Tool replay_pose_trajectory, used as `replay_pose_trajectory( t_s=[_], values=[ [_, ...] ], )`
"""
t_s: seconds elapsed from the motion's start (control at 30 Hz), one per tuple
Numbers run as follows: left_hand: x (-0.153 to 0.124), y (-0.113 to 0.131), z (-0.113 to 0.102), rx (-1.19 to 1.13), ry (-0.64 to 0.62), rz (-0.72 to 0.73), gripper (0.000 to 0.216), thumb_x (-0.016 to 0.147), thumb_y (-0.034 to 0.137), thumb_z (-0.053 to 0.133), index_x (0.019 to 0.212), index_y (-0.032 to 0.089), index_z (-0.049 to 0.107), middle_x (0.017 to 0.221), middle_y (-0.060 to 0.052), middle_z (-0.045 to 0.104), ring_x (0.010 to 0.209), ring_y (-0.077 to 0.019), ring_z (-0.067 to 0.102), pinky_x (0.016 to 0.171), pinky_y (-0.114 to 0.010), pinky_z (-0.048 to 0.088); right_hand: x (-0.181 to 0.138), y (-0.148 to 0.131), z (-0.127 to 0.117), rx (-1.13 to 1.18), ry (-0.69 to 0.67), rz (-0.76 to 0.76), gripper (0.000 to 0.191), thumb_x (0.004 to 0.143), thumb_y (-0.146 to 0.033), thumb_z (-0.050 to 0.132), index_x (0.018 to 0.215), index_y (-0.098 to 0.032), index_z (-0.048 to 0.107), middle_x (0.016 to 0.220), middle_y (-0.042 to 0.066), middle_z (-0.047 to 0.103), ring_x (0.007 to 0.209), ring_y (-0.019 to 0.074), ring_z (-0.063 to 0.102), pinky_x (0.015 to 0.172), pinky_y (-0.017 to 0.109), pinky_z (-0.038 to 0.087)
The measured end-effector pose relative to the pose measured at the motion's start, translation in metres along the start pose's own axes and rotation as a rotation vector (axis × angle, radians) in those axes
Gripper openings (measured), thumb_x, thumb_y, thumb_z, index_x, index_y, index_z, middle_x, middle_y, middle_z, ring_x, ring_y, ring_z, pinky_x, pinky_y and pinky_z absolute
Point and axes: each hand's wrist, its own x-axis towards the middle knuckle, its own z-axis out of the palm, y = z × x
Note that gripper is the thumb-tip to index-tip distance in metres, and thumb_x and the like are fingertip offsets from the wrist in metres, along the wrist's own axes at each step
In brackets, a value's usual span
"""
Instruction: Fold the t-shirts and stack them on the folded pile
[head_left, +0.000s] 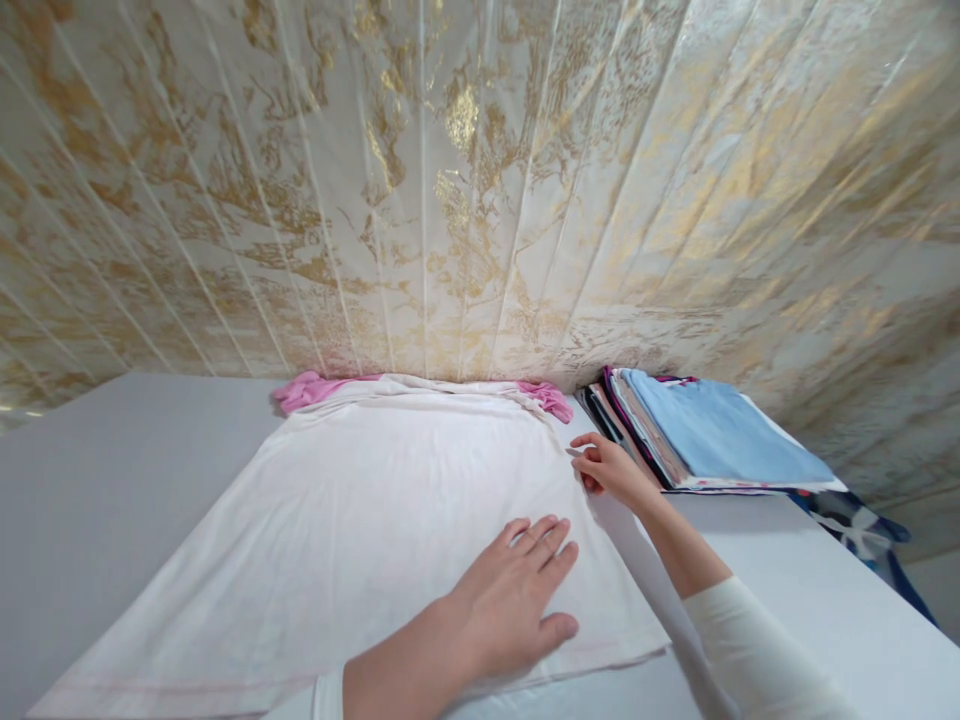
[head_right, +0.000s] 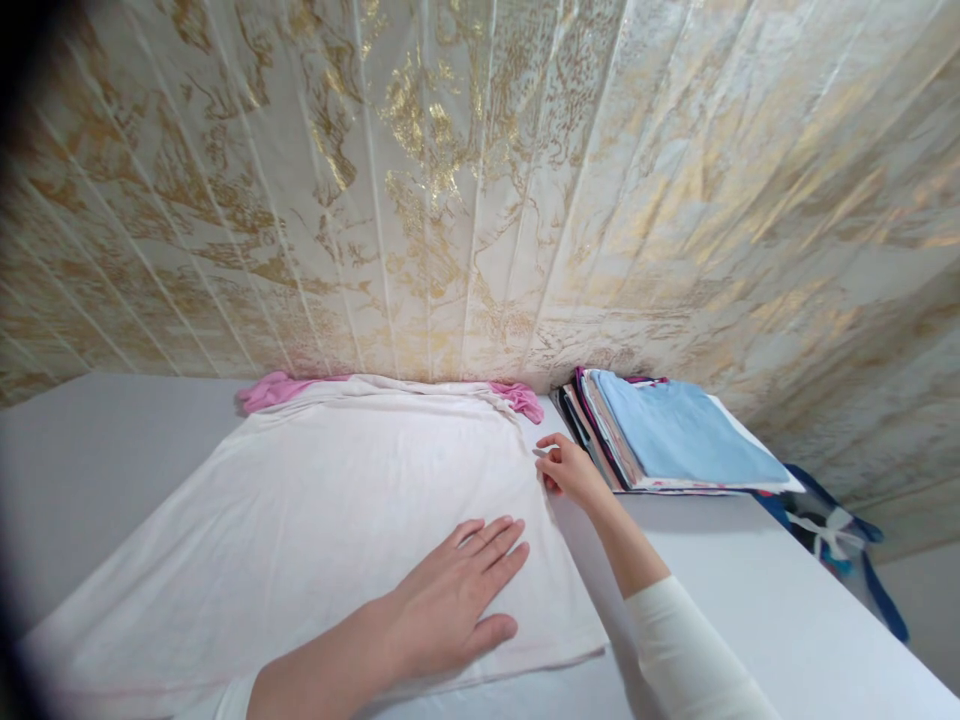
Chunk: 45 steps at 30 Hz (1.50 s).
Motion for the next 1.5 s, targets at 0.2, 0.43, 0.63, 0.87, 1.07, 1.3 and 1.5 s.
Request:
replay_pose_trajectory(
  t_s=[0.2, 0.43, 0.63, 0.87, 1.07, 1.3, 1.5],
  values=[
    [-0.008, -0.001, -0.006, 0.032, 0.046, -0.037, 0.058, 0.099, 0.046, 0.042, 0.146, 0.014, 0.036, 0.156, -0.013, 0.027, 0.145, -0.0241, 0.022, 0.116, -0.042, 0.021, -0.035, -0.011, 0.020, -0.132, 0.196, -0.199, 0.031, 0.082, -0.030, 0.050, 0.111, -0.019, 0.051, 0.110, 0.011, 0.064, 0.097, 0.0242, 0.064, 0.085, 0.043, 0.052],
    [-0.033, -0.030, -0.022, 0.144, 0.112, -0.232, 0.055, 0.100, 0.040, 0.040, 0.147, 0.013, 0.033, 0.156, -0.013, 0.027, 0.145, -0.0231, 0.024, 0.115, -0.043, 0.024, -0.105, 0.003, 0.078, -0.664, 0.191, -0.525, 0.054, 0.099, -0.044, 0.033, 0.145, -0.016, 0.035, 0.153, 0.016, 0.034, 0.142, 0.0260, 0.030, 0.110, 0.047, 0.035],
    [-0.076, -0.069, -0.031, 0.289, 0.170, -0.316, 0.052, 0.101, 0.040, 0.039, 0.146, 0.016, 0.037, 0.155, -0.011, 0.029, 0.144, -0.0228, 0.026, 0.114, -0.042, 0.026, -0.106, 0.009, 0.067, -0.939, 0.146, -0.365, 0.065, 0.098, -0.055, 0.030, 0.147, -0.014, 0.037, 0.155, 0.012, 0.029, 0.144, 0.0245, 0.026, 0.113, 0.047, 0.029],
    [-0.133, -0.082, -0.042, 0.351, 0.205, -0.367, 0.051, 0.101, 0.042, 0.037, 0.146, 0.018, 0.037, 0.155, -0.009, 0.032, 0.144, -0.0216, 0.026, 0.113, -0.040, 0.028, -0.106, 0.006, 0.068, -0.974, 0.150, -0.348, 0.064, 0.097, -0.054, 0.029, 0.147, -0.014, 0.038, 0.155, 0.011, 0.031, 0.144, 0.0229, 0.026, 0.114, 0.046, 0.027],
    [-0.219, -0.092, -0.057, 0.357, 0.295, -0.496, 0.051, 0.102, 0.045, 0.033, 0.146, 0.021, 0.038, 0.154, -0.008, 0.034, 0.142, -0.0220, 0.031, 0.111, -0.041, 0.032, -0.101, 0.025, 0.066, -0.961, 0.197, -0.435, 0.065, 0.097, -0.056, 0.026, 0.145, -0.014, 0.041, 0.153, 0.011, 0.035, 0.143, 0.0241, 0.030, 0.113, 0.048, 0.030],
    [-0.286, -0.079, -0.079, 0.254, 0.477, -0.615, 0.044, 0.102, 0.041, 0.031, 0.139, 0.027, 0.048, 0.146, -0.001, 0.047, 0.131, -0.0193, 0.048, 0.109, -0.033, 0.039, -0.092, 0.027, 0.083, -0.877, 0.255, -0.637, 0.064, 0.097, -0.054, 0.029, 0.143, -0.011, 0.041, 0.149, 0.017, 0.041, 0.139, 0.0295, 0.036, 0.108, 0.053, 0.035],
    [-0.274, -0.046, -0.094, 0.214, 0.305, -0.450, 0.027, 0.093, 0.015, 0.043, 0.110, 0.025, 0.062, 0.125, -0.004, 0.061, 0.115, -0.0191, 0.056, 0.098, -0.033, 0.044, -0.131, -0.066, 0.138, -0.610, -0.016, -0.908, 0.049, 0.094, -0.036, 0.046, 0.141, -0.020, 0.042, 0.146, 0.013, 0.046, 0.137, 0.0266, 0.040, 0.109, 0.045, 0.036]
  ],
)
